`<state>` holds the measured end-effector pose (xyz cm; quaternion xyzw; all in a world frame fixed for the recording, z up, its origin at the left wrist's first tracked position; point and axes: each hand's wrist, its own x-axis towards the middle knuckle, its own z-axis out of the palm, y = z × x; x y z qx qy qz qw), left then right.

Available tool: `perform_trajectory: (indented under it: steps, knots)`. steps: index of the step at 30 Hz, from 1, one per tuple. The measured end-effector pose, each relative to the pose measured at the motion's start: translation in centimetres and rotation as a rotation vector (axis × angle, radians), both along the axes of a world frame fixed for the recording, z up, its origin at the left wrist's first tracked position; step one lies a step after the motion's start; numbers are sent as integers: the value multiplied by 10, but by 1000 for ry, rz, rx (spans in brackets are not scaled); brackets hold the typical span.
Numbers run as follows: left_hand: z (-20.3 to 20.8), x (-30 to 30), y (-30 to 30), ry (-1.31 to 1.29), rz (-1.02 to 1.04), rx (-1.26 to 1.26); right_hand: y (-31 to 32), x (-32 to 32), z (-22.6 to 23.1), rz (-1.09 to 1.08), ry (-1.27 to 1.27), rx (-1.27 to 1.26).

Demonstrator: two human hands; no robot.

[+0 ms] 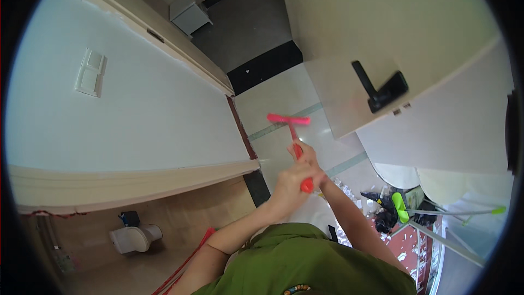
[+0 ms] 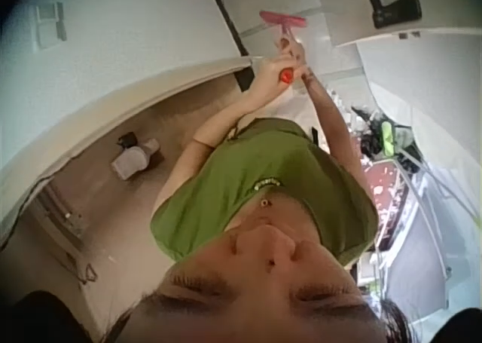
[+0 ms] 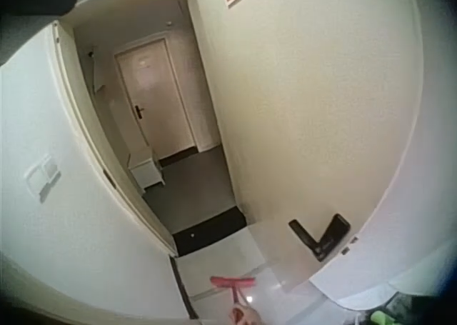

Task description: Sweep the paper scraps and debris from the floor into a pile.

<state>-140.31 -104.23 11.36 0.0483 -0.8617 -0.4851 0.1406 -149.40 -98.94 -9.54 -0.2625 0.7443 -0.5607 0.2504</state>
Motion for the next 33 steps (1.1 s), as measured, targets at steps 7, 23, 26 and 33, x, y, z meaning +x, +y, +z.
perform_trajectory:
  steps: [7, 23, 26, 33]
  knots:
    - [-125, -49, -186, 118, 338, -195, -247, -68, -60, 83, -634, -322]
    - [-255, -100, -277, 50, 683, -107, -339, -111, -157, 245, 294, 140]
    - [-217, -81, -237, 40, 636, -71, -302, -96, -153, 191, 259, 65]
    - [-89, -16, -163, -83, 370, 50, -173, -31, -84, 176, 175, 95]
